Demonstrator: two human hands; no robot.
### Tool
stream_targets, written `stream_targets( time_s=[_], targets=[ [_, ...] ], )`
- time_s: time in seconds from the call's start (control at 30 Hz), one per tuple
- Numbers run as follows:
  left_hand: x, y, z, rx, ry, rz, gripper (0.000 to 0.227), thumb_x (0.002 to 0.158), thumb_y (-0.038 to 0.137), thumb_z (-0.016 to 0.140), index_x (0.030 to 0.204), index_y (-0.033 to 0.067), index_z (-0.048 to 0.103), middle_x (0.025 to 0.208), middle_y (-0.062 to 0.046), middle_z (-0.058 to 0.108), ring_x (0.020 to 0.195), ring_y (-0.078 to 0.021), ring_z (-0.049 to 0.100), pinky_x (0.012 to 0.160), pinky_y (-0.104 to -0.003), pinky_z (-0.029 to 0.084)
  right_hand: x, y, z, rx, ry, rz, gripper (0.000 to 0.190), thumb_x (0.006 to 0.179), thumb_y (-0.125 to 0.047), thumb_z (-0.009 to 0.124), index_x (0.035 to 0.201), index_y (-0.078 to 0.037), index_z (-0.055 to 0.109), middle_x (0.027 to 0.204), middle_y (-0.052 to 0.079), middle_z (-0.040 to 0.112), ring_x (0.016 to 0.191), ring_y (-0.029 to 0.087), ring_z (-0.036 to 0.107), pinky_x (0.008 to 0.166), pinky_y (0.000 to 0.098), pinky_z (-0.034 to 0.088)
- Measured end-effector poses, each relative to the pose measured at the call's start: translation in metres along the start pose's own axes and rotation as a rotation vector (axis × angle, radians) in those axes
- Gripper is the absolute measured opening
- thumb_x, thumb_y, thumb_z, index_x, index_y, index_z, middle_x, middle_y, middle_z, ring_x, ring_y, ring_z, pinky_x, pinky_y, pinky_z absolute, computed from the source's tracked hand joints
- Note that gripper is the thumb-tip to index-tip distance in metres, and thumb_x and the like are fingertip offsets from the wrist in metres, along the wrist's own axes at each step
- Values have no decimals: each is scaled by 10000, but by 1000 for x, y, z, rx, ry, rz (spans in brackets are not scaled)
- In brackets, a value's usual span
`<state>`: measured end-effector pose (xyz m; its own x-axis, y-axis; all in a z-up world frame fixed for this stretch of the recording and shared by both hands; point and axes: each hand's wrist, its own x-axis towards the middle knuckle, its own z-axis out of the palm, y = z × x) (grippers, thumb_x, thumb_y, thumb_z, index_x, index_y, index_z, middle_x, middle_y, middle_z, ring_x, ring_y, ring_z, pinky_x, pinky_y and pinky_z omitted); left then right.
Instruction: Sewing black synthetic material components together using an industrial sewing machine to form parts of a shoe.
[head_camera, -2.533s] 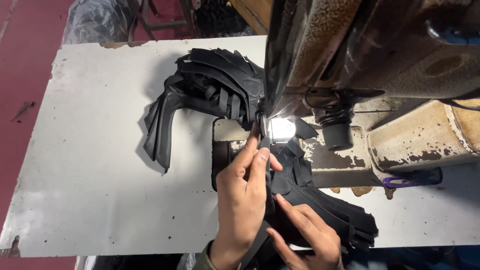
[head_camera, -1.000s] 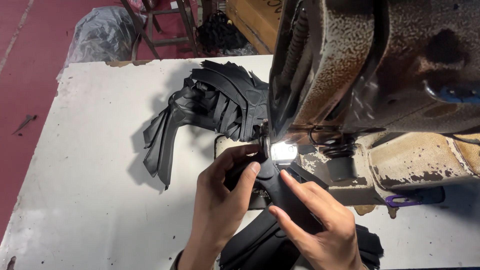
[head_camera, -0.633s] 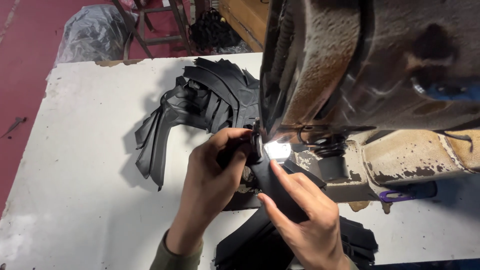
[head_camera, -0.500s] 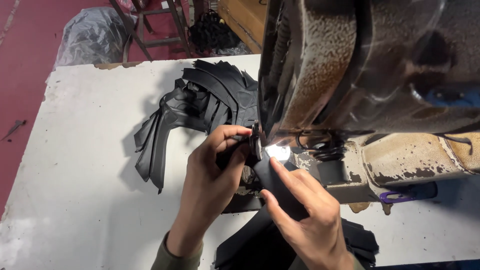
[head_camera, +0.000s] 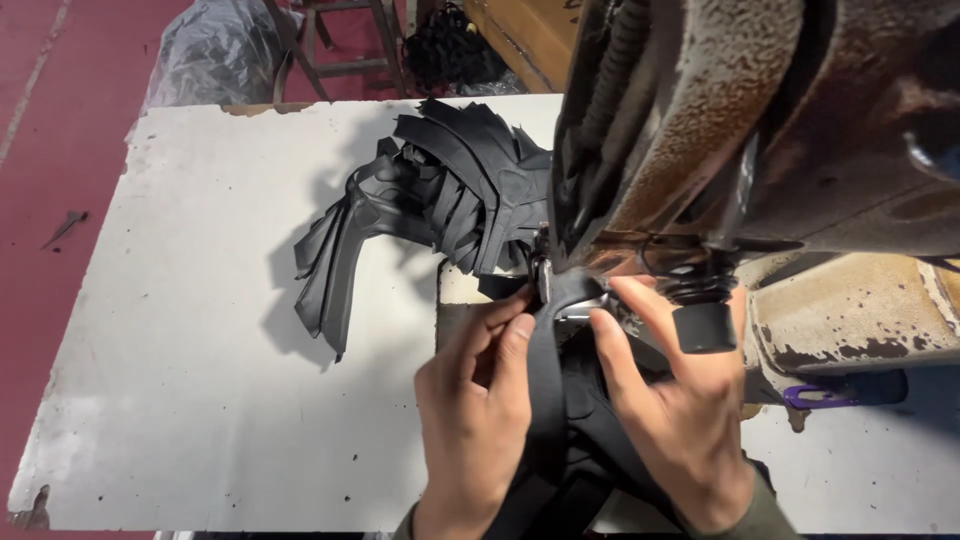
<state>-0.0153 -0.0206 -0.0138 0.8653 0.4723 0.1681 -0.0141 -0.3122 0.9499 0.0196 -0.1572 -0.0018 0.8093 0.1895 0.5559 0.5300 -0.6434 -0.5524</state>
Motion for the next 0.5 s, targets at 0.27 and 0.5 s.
stream_targets(
  time_s=[0.27,0.5],
  targets=[
    [33,9,-10,261,-33,392,201,858,29,674,1054,72,673,923,-54,651,751,-187,600,650,-314,477,-34,-15,9,400,-162,315,472,845,46,664,1316,24,648,975,67,768,718,90,664,676,191,533],
    [63,11,-21,10,-389,230,255,754,-42,608,982,56,670,802,-47,712,615,-120,561,503,-245,426,-25,-16,7,269,-120,180,566,753,-8,800,1300,29,658,848,48,685,615,85,559,549,192,474]
  ],
)
